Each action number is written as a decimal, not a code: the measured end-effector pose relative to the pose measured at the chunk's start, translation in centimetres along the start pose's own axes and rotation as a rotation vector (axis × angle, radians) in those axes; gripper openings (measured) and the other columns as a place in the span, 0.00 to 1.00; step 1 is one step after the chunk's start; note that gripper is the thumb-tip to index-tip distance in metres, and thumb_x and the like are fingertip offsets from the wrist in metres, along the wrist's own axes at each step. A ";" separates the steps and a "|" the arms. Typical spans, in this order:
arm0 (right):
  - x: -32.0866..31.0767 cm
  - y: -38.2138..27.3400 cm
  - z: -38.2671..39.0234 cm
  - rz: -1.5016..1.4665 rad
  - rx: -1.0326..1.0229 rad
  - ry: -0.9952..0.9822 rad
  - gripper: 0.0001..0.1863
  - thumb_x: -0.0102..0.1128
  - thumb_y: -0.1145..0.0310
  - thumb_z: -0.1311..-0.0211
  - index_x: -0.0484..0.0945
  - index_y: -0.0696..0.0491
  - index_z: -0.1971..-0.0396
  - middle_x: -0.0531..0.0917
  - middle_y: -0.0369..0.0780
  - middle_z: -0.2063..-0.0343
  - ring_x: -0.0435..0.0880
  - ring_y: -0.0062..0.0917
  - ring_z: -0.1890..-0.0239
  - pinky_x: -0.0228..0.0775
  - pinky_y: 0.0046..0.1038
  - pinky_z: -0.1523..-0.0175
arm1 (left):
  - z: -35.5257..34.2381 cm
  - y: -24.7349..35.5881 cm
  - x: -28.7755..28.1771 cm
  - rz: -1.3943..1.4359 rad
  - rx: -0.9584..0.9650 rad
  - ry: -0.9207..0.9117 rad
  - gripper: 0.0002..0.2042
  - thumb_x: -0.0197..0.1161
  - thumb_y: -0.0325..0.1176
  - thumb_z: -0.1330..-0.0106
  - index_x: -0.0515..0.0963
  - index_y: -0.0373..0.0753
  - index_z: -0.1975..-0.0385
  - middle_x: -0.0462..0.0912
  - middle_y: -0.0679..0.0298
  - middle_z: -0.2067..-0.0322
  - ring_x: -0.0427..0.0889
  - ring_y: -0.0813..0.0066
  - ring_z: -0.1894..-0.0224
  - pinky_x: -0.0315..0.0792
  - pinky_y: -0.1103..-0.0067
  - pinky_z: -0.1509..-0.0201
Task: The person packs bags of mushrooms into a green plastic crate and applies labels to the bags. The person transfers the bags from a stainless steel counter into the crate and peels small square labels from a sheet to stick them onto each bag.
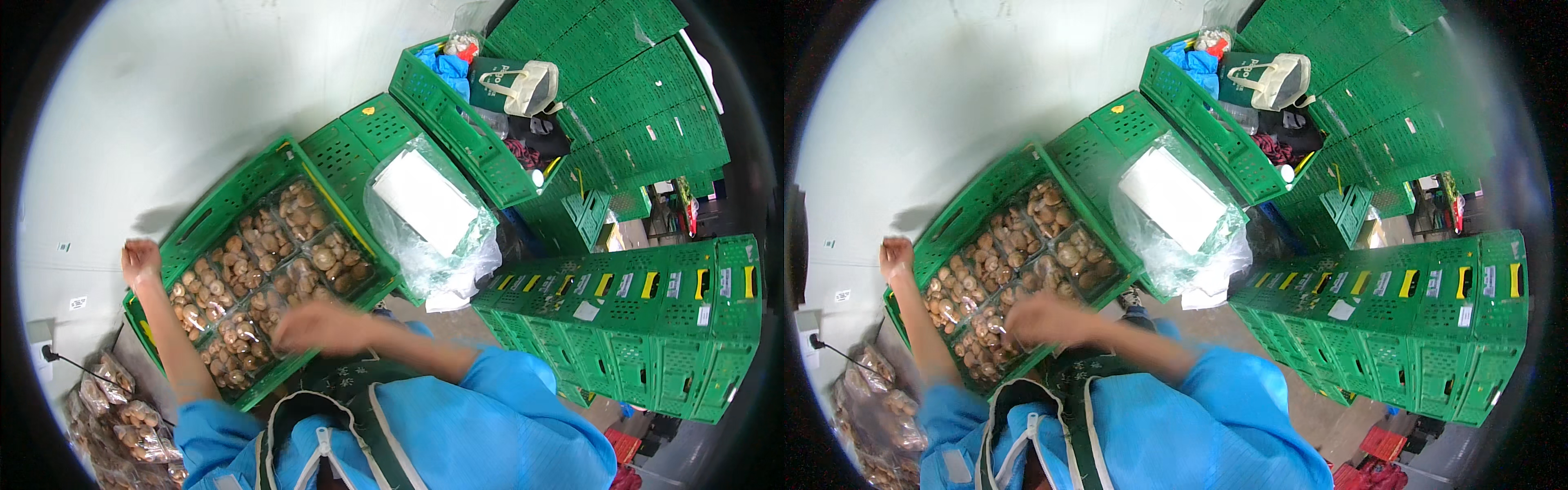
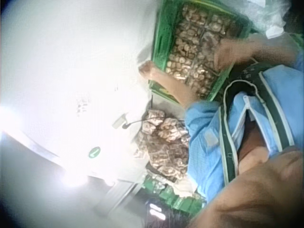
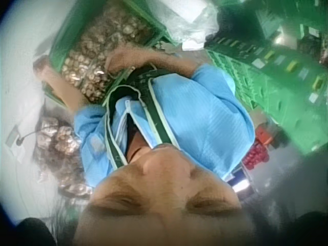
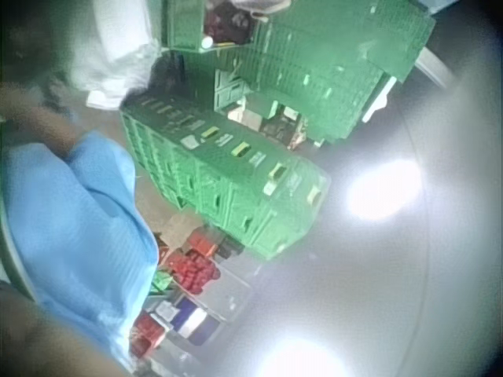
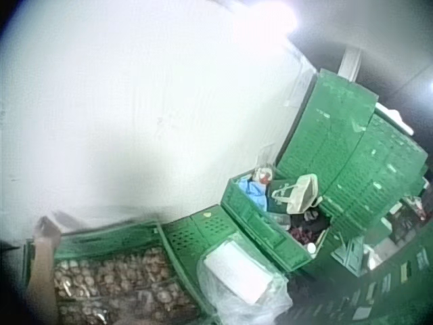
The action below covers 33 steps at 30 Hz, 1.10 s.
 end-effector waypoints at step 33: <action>-25.0 12.2 24.1 0.589 0.135 0.775 0.14 0.62 0.77 0.55 0.75 0.55 0.64 0.78 0.45 0.61 0.76 0.40 0.55 0.67 0.36 0.50 | 33.7 -51.5 -21.5 -1.515 -0.696 0.256 0.20 0.63 0.38 0.39 0.69 0.41 0.50 0.76 0.60 0.56 0.77 0.65 0.57 0.75 0.64 0.64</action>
Point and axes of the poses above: each hand's wrist, its own z-axis away from the middle knuckle, its own x-axis out of the palm, y = z × x, the point moved 9 cm from there along -z, towards the middle knuckle
